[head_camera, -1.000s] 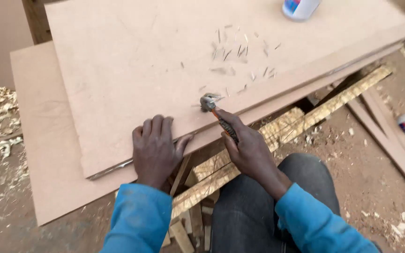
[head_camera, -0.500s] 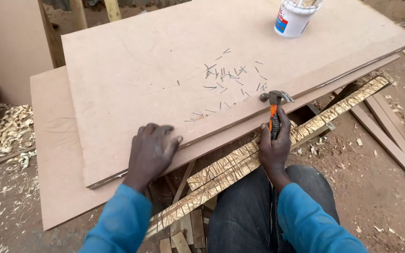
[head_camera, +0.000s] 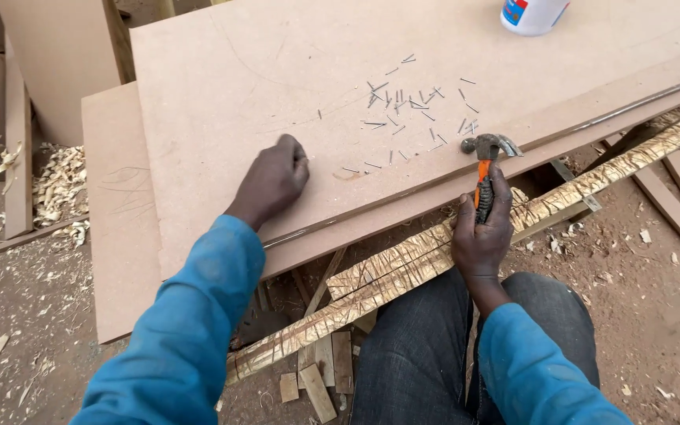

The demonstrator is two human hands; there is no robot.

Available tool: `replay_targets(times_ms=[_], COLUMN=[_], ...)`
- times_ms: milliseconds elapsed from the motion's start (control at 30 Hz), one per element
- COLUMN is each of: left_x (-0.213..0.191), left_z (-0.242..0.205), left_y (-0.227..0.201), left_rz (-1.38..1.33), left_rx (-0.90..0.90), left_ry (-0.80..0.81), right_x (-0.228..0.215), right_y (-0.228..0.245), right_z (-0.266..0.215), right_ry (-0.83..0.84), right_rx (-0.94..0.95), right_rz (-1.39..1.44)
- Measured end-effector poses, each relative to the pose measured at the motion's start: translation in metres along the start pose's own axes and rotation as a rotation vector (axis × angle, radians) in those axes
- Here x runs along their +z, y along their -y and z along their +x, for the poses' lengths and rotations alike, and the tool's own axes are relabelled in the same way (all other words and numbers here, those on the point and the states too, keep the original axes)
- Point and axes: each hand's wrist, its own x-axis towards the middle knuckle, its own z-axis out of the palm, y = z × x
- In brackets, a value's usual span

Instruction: Nailing a thin wooden strip onto a larger wooden panel using a hammer and small nails in a workshop environment.

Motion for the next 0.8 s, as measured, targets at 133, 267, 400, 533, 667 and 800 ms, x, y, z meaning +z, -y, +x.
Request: replay_targets(times_ms=[133, 267, 400, 533, 667, 800], left_x=[-0.029, -0.062, -0.056, -0.035, -0.004, 0.003], left_z=[-0.053, -0.117, -0.146, -0.146, -0.129, -0.123], left_y=[0.024, 0.035, 0.049, 0.041, 0.036, 0.034], left_rz=[-0.54, -0.702, -0.881, -0.681, -0.722, -0.654], left_rx=[-0.025, -0.059, -0.08, -0.054, -0.06, -0.118], left_ry=[-0.231, -0.431, -0.509, -0.543, -0.474, -0.532], right_x=[0.0, 0.001, -0.001, -0.002, -0.008, -0.014], right_y=[-0.003, 0.008, 0.021, 0.028, 0.033, 0.045], right_z=[-0.001, -0.004, -0.008, -0.009, -0.008, -0.004], right_ry=[-0.015, -0.02, 0.056, 0.079, 0.103, 0.143], right_rx=[-0.021, -0.064, 0.013, 0.014, 0.085, 0.19], right_rz=[0.028, 0.048, 0.072, 0.137, 0.163, 0.231])
